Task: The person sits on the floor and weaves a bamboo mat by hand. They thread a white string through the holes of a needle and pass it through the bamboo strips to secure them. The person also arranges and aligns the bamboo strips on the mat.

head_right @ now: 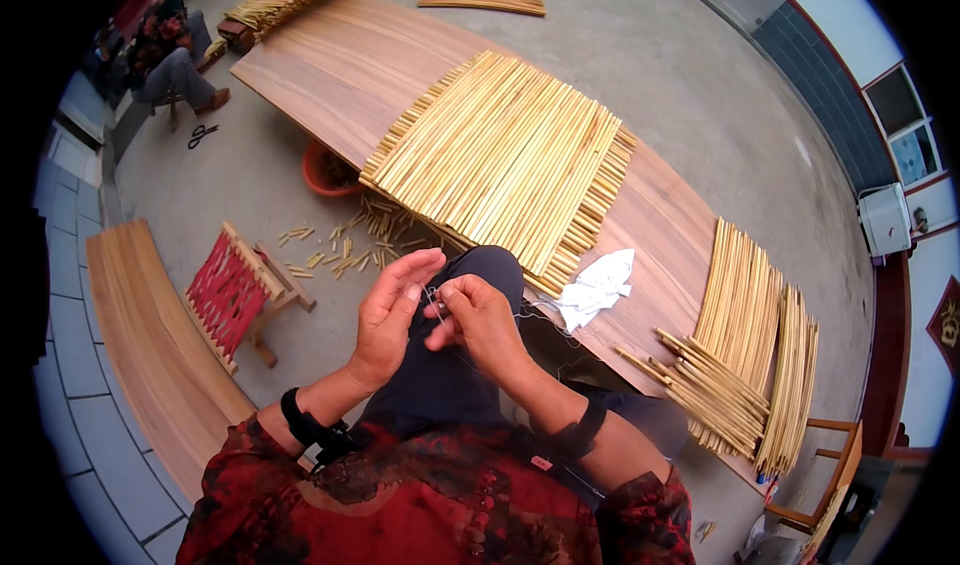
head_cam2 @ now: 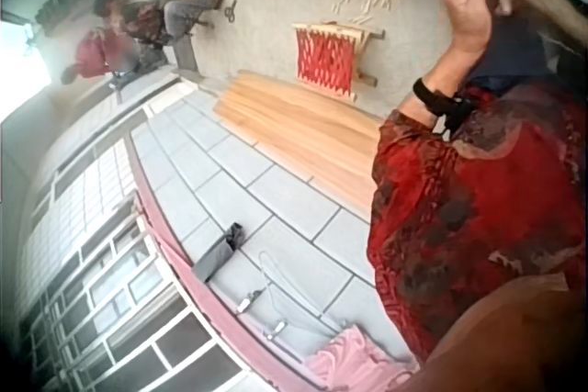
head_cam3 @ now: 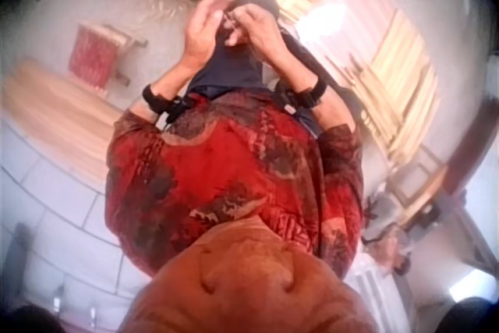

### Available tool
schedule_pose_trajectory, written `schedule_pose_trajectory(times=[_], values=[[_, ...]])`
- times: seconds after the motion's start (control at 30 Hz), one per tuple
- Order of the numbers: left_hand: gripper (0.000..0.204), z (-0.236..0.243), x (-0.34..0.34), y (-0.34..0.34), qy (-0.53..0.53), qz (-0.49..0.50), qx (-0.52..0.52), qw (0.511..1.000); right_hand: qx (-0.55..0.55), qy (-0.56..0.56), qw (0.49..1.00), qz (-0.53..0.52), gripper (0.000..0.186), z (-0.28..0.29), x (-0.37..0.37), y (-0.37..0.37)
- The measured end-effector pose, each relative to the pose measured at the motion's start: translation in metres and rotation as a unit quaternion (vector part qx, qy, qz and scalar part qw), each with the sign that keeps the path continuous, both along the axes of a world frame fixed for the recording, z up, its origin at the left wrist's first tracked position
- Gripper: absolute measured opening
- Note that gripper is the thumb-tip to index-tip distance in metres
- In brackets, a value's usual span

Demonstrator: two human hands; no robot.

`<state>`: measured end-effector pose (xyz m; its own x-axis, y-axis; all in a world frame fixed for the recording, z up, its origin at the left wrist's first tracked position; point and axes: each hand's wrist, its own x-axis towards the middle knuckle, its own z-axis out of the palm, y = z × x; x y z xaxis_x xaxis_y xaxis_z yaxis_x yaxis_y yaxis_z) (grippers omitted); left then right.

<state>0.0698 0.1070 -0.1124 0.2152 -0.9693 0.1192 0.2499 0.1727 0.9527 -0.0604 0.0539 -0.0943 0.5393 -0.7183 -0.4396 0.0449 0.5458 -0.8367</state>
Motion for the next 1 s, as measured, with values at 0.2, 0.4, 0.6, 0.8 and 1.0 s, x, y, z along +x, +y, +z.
schedule_pose_trajectory(times=[0.2,0.4,0.6,0.8,1.0], values=[[0.025,-0.01,0.006,0.002,0.01,0.031,0.057,0.998,-0.052,0.092,0.994,-0.003,0.015,0.021,-0.048,-0.004],[0.026,-0.007,0.012,0.008,0.159,-0.221,0.253,0.928,-0.145,0.185,0.972,-0.002,0.015,0.052,-0.079,-0.002],[0.038,-0.007,-0.04,0.001,0.341,-0.251,0.297,0.856,-0.165,0.213,0.963,0.026,0.013,0.062,-0.092,0.016],[0.027,-0.018,-0.035,-0.006,0.39,-0.144,0.235,0.879,-0.14,0.244,0.959,0.036,0.009,0.068,-0.123,0.041],[0.025,-0.016,-0.025,-0.001,0.349,-0.168,0.23,0.893,-0.12,0.253,0.96,0.004,0.012,0.062,-0.14,0.047]])
